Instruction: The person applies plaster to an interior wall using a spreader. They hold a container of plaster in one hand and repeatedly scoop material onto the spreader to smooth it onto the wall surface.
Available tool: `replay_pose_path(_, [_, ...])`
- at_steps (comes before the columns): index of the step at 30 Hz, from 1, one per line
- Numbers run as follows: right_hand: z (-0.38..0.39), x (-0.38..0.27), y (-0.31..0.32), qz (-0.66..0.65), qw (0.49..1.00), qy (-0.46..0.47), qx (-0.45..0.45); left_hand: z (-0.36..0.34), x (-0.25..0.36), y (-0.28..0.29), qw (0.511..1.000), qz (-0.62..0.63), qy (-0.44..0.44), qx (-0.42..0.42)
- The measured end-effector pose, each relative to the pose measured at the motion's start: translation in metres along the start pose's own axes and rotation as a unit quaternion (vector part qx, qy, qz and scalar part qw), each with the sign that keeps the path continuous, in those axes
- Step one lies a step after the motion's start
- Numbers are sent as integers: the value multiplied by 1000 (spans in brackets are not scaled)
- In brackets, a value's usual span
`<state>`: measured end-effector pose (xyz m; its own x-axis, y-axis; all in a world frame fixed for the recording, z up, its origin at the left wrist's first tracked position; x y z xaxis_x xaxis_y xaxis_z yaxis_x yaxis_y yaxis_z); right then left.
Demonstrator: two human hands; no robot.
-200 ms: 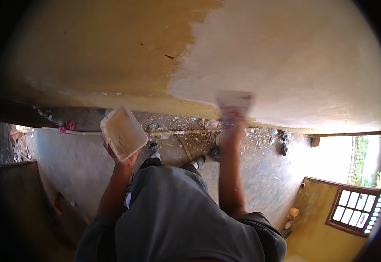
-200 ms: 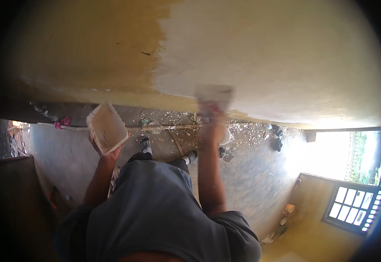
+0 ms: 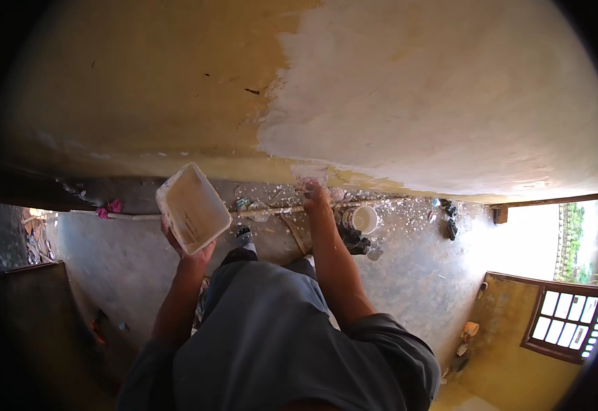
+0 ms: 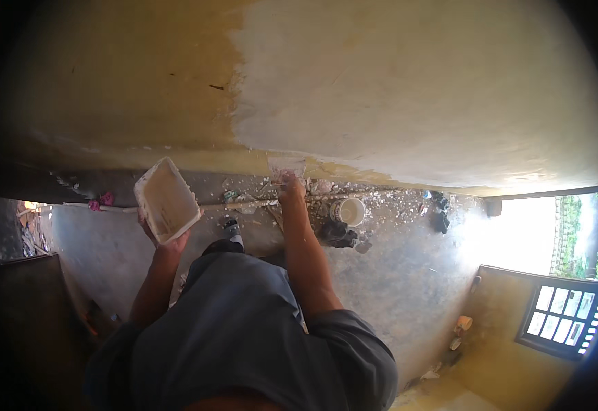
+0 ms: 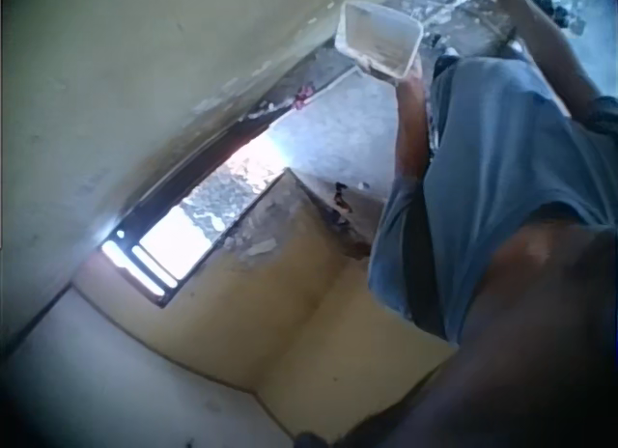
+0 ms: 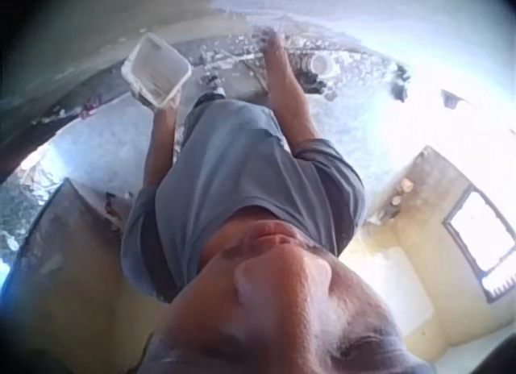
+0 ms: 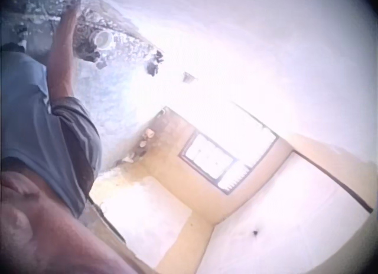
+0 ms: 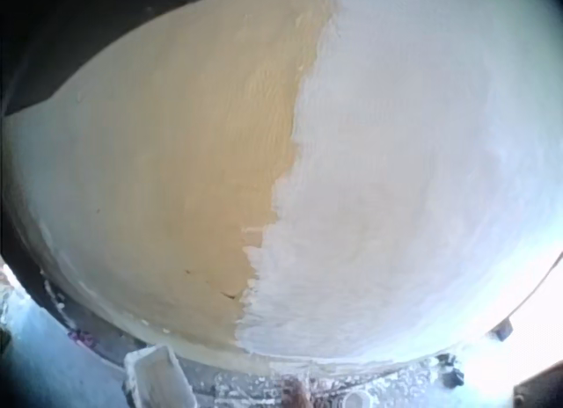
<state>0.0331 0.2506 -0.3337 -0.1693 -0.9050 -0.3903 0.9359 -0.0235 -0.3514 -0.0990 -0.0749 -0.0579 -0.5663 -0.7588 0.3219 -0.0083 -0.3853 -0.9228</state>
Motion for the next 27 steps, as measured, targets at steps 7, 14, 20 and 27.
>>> replay_pose_path(7, [-23,-15,-45,-103,989,12,-102,1,14,-6,999,-4,-42,27])
replay_pose_path(14, [73,-41,-82,-87,986,46,-137,0,12,9,998,17,-50,32])
replay_pose_path(20, [193,-87,-131,-152,969,56,-185,0,3,-2,998,18,-35,53])
replay_pose_path(27, [303,-128,-180,-164,956,100,-221,-7,-1,-6,999,26,-34,32])
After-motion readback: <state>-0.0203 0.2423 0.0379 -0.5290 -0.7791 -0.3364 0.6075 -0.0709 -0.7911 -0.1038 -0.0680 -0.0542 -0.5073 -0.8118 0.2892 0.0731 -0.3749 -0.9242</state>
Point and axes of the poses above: each hand's wrist, its own z-axis away from the middle knuckle, its own y-axis out of the back of the hand, x = y × z, the point moved 7 cm from there along -z, towards the middle knuckle, and after that the axes turned 6 degrees about -y, right-handed, at the moved point
